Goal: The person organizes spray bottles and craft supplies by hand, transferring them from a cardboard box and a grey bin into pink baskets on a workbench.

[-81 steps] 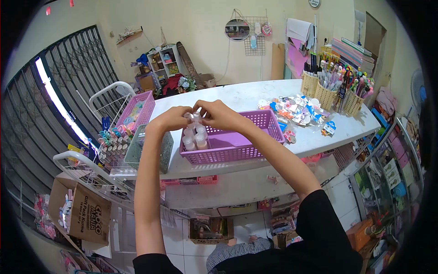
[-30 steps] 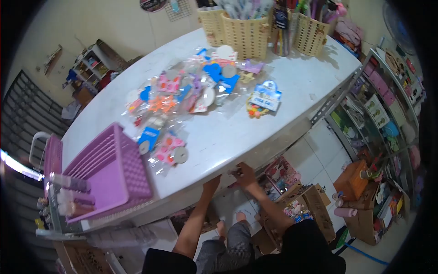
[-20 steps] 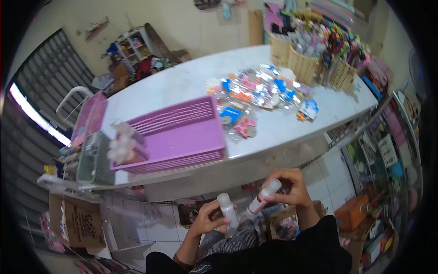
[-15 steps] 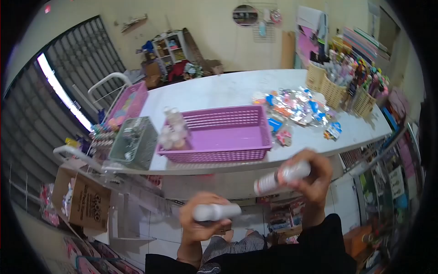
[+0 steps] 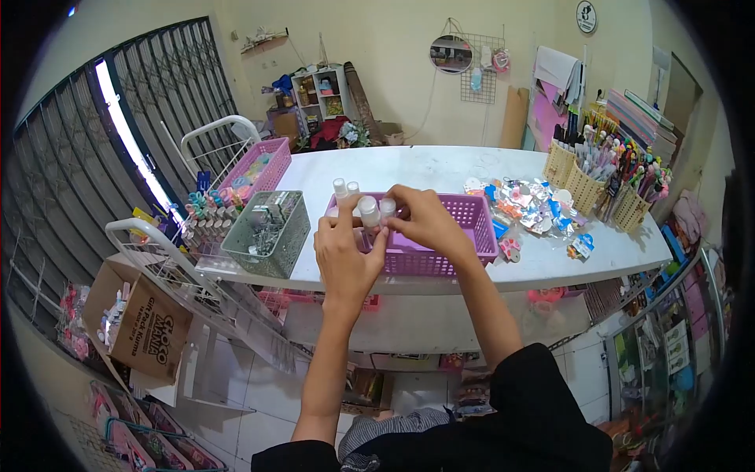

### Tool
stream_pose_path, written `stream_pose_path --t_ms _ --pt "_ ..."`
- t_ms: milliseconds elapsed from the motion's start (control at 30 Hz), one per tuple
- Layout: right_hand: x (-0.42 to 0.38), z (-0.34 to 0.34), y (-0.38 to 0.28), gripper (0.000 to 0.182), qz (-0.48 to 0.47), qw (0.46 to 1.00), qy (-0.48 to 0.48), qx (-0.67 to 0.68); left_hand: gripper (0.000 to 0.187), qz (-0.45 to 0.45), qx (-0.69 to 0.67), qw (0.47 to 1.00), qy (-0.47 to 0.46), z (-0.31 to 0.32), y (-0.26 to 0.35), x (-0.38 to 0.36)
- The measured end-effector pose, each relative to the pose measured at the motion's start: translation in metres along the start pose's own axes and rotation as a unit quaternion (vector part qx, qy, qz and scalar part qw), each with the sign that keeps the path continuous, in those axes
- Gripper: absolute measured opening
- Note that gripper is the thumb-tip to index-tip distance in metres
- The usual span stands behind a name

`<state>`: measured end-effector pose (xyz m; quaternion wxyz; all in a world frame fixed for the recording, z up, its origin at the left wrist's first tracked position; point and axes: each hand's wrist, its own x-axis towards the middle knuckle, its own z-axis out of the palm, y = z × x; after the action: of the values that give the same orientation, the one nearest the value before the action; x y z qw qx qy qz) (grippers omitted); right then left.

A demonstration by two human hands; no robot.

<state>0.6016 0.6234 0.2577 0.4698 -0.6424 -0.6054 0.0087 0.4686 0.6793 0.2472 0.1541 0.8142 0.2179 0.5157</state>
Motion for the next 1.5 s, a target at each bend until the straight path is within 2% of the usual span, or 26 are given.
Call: stream_pose_path --t_ms 67,100,133,200,333,400,433,567,633,733,767,833,900,967,1033,1100,1167,1200,1233,1267,1300,1367,1400,1433,1467,1500 --pt "0.0 0.001 0.002 0.024 0.003 1.0 -0.009 -0.024 0.046 0.056 0.06 0.996 0.032 0.005 -0.005 -0.002" --pt "0.001 0.002 0.004 0.025 -0.014 0.999 -0.014 -0.032 0.037 0.041 0.046 0.998 0.013 0.004 -0.001 -0.002" --pt "0.001 0.003 0.005 0.026 -0.03 0.999 -0.02 -0.039 0.037 0.042 0.043 0.998 0.008 0.002 -0.001 -0.002" --pt "-0.002 0.003 0.006 0.029 -0.028 0.998 -0.026 -0.059 0.031 0.101 0.068 0.992 0.029 0.0 -0.002 -0.002" --pt "-0.001 0.005 0.009 0.031 -0.059 0.996 -0.052 -0.042 0.025 0.099 0.123 0.987 0.027 -0.004 0.001 -0.001" --pt "0.0 0.003 0.003 0.028 -0.058 0.995 -0.061 0.056 0.024 0.084 0.118 0.989 0.009 -0.002 -0.002 -0.003" --pt "0.0 -0.002 -0.003 0.029 -0.034 0.994 -0.092 0.048 0.023 0.086 0.12 0.989 0.017 -0.003 -0.001 -0.003" --pt "-0.001 0.004 0.006 0.03 -0.06 0.994 -0.074 0.05 0.024 0.084 0.127 0.988 0.016 -0.004 0.0 -0.003" --pt "0.0 0.004 0.007 0.035 -0.06 0.995 -0.085 0.009 0.026 0.082 0.127 0.988 0.014 -0.004 0.0 -0.003" --pt "-0.002 0.0 0.004 0.036 -0.065 0.995 -0.078 0.005 0.034 0.071 0.104 0.992 0.015 -0.004 -0.001 -0.006" --pt "-0.003 -0.005 0.004 0.036 -0.055 0.996 -0.071 0.005 0.036 0.079 0.106 0.991 0.03 -0.005 -0.001 -0.008" --pt "-0.013 -0.027 -0.005 0.039 -0.093 0.994 -0.033 -0.041 0.04 0.122 0.106 0.984 0.069 -0.009 0.004 -0.016" --pt "-0.046 -0.07 -0.028 0.036 -0.118 0.993 0.016 0.009 0.038 0.159 -0.056 0.975 0.145 -0.007 0.005 -0.041" --pt "-0.099 -0.121 -0.05 0.03 -0.094 0.995 0.017 0.027 0.036 0.289 -0.273 0.915 0.072 -0.001 -0.003 -0.076" --pt "-0.168 -0.166 -0.043 0.019 -0.066 0.991 -0.015 0.112 0.03 0.314 -0.337 0.877 -0.135 0.018 0.017 -0.099" --pt "-0.229 -0.185 -0.016 0.015 -0.116 0.961 0.017 0.249 0.026 0.273 -0.296 0.877 -0.263 0.072 0.027 -0.129" --pt "-0.289 -0.197 0.009 0.016 0.104 0.977 0.057 0.179 0.02 0.09 -0.327 0.863 -0.374 0.132 0.025 -0.172" --pt "-0.304 -0.193 0.024 0.016 0.242 0.951 0.082 0.175 0.02 0.094 -0.334 0.856 -0.383 0.157 0.023 -0.189" --pt "-0.319 -0.185 0.043 0.018 0.372 0.906 0.107 0.171 0.026 0.015 -0.306 0.843 -0.442 0.181 0.021 -0.205" --pt "-0.334 -0.17 0.077 0.021 0.39 0.89 0.14 0.191 0.033 -0.06 -0.274 0.822 -0.495 0.204 0.021 -0.217" --pt "-0.349 -0.151 0.117 0.025 0.406 0.872 0.173 0.211 0.033 -0.049 -0.277 0.818 -0.503 0.224 0.022 -0.23" --pt "-0.37 -0.111 0.185 0.033 0.471 0.85 0.207 0.113 0.045 -0.046 -0.216 0.803 -0.553 0.26 0.023 -0.254" --pt "-0.375 -0.085 0.21 0.041 0.472 0.845 0.247 0.043 0.045 -0.039 -0.218 0.8 -0.558 0.281 0.022 -0.264" --pt "-0.38 -0.061 0.233 0.049 0.471 0.835 0.282 -0.029 0.048 0.009 -0.195 0.817 -0.542 0.302 0.021 -0.276" --pt "-0.39 -0.038 0.264 0.052 0.441 0.844 0.293 -0.084 0.051 0.053 -0.171 0.832 -0.525 0.318 0.022 -0.288" --pt "-0.397 -0.019 0.289 0.055 0.408 0.85 0.302 -0.138 0.051 0.053 -0.172 0.831 -0.527 0.332 0.023 -0.297"
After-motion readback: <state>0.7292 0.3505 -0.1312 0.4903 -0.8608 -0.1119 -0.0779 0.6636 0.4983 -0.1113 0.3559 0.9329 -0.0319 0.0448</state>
